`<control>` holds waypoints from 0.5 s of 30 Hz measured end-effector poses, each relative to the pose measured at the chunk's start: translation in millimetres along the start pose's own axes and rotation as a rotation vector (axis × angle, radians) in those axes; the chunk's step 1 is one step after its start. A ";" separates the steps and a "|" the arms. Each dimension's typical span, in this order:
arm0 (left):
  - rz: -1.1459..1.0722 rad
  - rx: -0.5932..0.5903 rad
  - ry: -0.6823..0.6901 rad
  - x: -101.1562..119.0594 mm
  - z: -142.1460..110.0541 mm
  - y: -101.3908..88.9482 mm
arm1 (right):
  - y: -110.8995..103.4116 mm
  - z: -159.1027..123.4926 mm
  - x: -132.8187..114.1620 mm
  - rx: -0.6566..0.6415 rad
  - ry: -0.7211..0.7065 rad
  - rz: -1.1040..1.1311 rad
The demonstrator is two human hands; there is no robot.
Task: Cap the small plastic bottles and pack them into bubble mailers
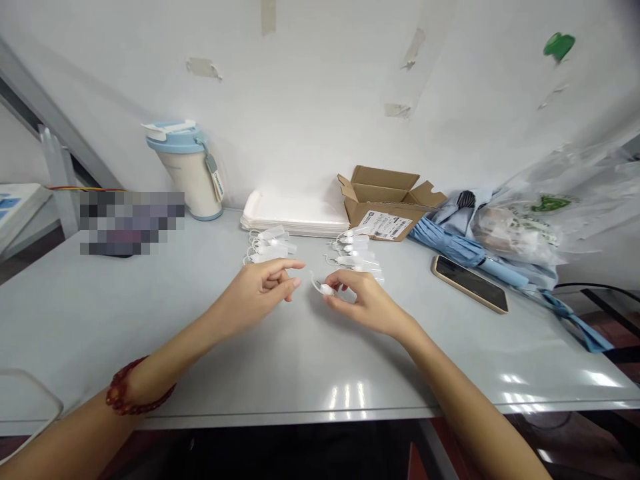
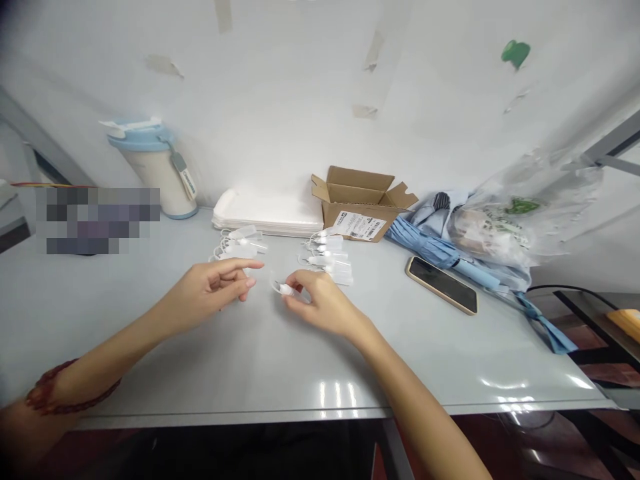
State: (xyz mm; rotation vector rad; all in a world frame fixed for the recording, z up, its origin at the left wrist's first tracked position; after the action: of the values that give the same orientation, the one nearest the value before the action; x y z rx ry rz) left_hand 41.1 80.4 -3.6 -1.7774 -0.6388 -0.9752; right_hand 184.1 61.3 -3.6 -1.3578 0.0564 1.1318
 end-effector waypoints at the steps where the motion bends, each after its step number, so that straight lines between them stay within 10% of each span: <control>1: 0.007 0.004 0.013 -0.6 0.1 1.8 | 1.4 -0.3 -0.9 -0.003 -0.003 0.003; 15: 0.142 -0.056 0.095 -3.9 1.1 18.0 | 10.8 0.2 -14.3 -0.048 0.006 0.100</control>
State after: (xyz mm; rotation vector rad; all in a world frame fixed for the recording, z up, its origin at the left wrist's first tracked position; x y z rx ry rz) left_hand 53.3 74.5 -16.1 -1.7877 -0.4236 -0.9817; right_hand 169.6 50.8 -2.5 -1.4138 0.1030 1.2195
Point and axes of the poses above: each hand's wrist, its own z-axis towards the middle knuckle, its own y-axis out of the palm, x = y × z, the point moved 9 cm from there along z, towards the middle knuckle, and after that the axes turned 12 degrees about -y, right-handed, at the moved point
